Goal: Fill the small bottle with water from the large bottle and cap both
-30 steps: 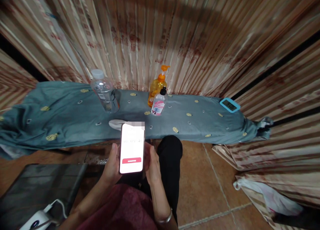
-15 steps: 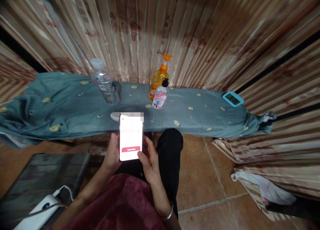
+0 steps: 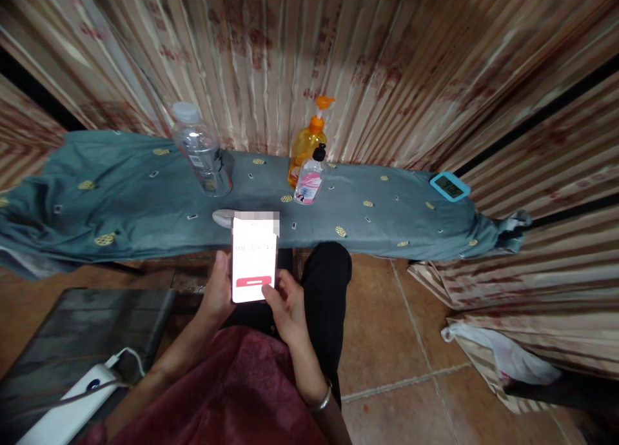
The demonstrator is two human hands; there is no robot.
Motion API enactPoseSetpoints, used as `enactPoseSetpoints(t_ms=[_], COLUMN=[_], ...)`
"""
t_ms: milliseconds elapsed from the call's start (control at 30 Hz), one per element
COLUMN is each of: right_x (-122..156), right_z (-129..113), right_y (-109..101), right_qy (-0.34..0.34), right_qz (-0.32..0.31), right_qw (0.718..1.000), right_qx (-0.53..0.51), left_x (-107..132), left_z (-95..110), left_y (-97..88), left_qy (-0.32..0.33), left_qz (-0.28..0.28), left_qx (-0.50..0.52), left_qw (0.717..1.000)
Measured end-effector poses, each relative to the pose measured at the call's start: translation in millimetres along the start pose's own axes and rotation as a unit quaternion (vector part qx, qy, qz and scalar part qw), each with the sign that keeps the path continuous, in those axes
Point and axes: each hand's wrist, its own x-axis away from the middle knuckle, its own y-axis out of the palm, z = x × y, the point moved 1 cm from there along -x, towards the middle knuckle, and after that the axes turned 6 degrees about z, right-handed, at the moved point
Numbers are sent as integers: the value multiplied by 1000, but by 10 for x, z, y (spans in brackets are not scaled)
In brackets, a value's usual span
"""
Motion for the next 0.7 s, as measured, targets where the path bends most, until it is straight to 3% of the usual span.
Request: enactPoseSetpoints(t_ms=[233,700], right_x=[-21,-9], right_z=[102,97], right_y=[94,101], right_qy=[31,-9], right_qz=[-12,-28], right_qw=[999,999], right_qx=[-19,-38], left_x=[1,-17], left_z=[-27,-39], left_y=[14,33], left_qy=[33,20], left_qz=[-25,-36], left_qx=[-50,-57], left_qw=[998,998])
